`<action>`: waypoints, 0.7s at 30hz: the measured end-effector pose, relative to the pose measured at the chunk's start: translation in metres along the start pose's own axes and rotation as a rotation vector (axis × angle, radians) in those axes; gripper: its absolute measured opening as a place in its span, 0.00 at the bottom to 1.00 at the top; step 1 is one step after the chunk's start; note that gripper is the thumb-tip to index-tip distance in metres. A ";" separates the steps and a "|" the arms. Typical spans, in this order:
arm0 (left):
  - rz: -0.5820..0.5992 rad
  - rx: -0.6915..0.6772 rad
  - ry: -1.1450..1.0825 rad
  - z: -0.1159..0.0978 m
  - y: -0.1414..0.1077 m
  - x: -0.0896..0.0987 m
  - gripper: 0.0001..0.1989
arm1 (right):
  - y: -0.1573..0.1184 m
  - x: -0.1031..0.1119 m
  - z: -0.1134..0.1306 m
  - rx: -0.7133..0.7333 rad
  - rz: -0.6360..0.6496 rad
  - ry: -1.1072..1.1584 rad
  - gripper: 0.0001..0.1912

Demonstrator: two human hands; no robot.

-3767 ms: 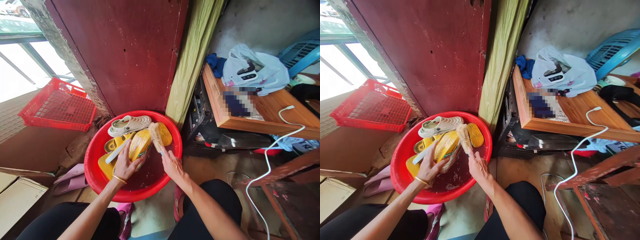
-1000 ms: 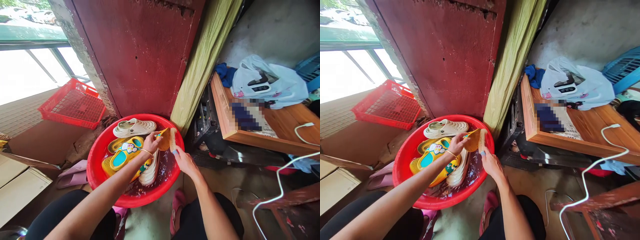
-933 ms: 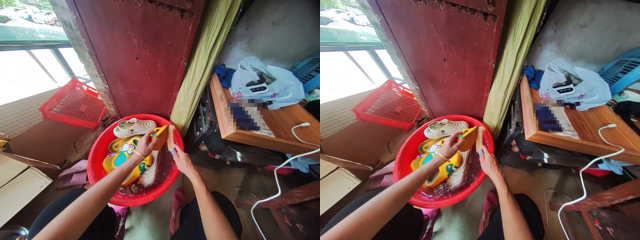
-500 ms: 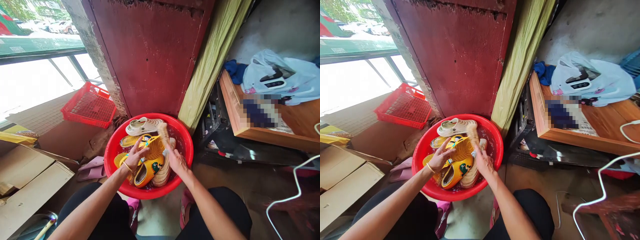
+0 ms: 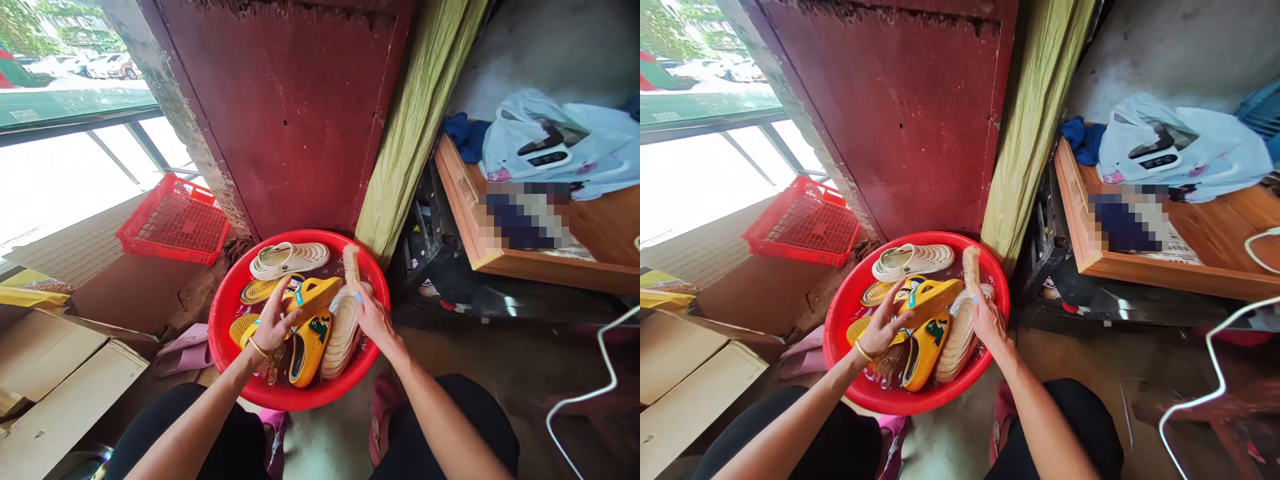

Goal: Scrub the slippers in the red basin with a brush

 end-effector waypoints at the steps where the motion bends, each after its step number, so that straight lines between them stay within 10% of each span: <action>1: 0.029 -0.099 0.124 -0.003 -0.004 -0.001 0.48 | -0.002 0.004 0.002 0.009 -0.028 0.043 0.33; 7: 0.135 -0.276 0.391 0.014 -0.016 -0.008 0.36 | -0.050 -0.004 0.053 0.338 0.103 0.035 0.34; 11: 0.152 -0.296 0.437 0.019 -0.018 -0.002 0.39 | -0.032 0.000 0.021 0.133 0.126 -0.085 0.34; 17: 0.477 -0.402 0.675 0.018 -0.036 -0.004 0.39 | -0.013 0.005 -0.004 0.037 0.104 0.017 0.30; 21: 0.193 -0.348 0.717 0.020 -0.030 0.009 0.30 | -0.018 0.014 0.004 0.065 0.157 0.088 0.31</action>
Point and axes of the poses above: each hand's wrist, its own y-axis towards the middle knuckle, its own x-axis out of the back of the hand, z = x × y, the point moved 4 cm from there along y, towards the middle knuckle, and after that the axes turned 10 degrees about -z, right-handed, at the moved point
